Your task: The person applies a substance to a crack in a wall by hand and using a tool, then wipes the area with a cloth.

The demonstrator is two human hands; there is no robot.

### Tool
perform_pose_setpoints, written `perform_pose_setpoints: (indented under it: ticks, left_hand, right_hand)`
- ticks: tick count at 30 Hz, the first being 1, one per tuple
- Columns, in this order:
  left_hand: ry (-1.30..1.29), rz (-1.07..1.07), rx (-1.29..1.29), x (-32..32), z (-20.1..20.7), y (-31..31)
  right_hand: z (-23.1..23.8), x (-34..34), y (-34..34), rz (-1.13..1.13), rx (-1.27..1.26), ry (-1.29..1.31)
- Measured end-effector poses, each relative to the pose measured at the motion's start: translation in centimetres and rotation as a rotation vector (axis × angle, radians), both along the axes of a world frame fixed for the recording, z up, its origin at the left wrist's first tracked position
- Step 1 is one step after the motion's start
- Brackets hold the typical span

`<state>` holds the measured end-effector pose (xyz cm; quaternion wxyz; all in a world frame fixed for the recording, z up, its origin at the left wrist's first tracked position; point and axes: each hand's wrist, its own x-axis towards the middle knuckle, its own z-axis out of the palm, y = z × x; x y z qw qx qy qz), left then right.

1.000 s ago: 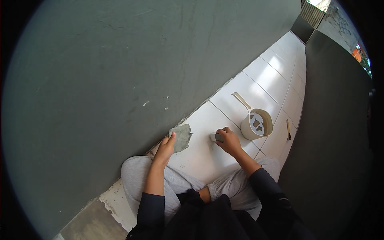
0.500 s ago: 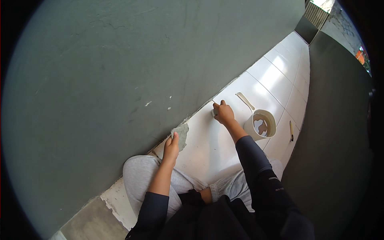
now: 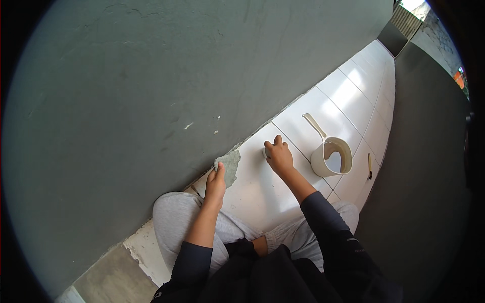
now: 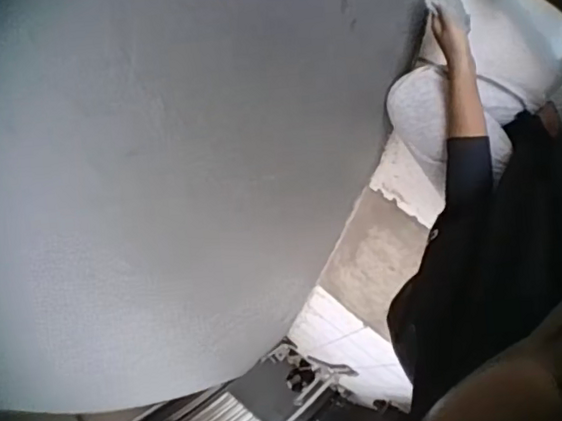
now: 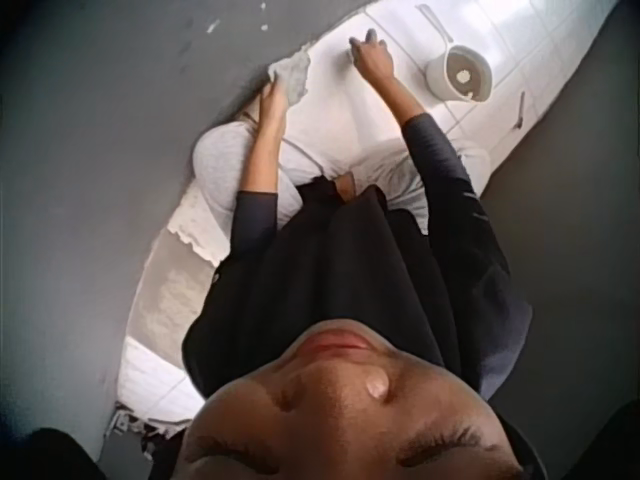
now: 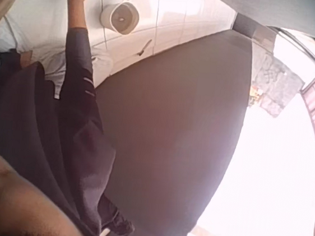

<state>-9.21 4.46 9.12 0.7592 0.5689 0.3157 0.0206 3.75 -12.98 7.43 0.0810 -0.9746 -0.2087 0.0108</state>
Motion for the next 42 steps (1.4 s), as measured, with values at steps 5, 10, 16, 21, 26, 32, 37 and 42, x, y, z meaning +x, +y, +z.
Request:
perform_pose_setpoints:
  ticks: [5, 10, 16, 21, 26, 32, 37, 42]
  left_hand:
    - [-0.033, 0.032, 0.023, 0.4, 0.1, 0.0]
    - [0.015, 0.065, 0.021, -0.7, 0.1, 0.9]
    - [0.095, 0.053, -0.035, -0.4, 1.3, 0.4]
    - [0.0, 0.085, 0.003, 0.0, 0.5, 0.4]
    - [0.002, 0.107, -0.019, 0.0, -1.7, 1.6]
    - [0.007, 0.139, -0.086, -0.8, 1.3, 1.2]
    - [0.02, 0.122, -0.078, -0.5, 0.9, 0.8]
    - [0.031, 0.123, -0.028, -0.3, 0.6, 1.2]
  right_hand:
    - [-0.2, 4.2, 0.4, -0.007, -0.022, -0.08]
    - [1.2, -3.9, 0.8, 0.099, -0.039, 0.084]
    - [0.1, -8.2, 0.8, 0.081, 0.054, -0.041]
    - [0.1, 0.6, 2.7, -0.081, 0.047, -0.086]
    - [0.2, 0.5, 3.0, -0.033, 0.049, -0.063]
    - [0.4, -10.8, 1.9, 0.129, 0.008, 0.055]
    - [-0.2, -6.2, 3.5, 0.058, 0.042, -0.035]
    - [0.2, -1.2, 5.0, 0.004, 0.071, -0.057]
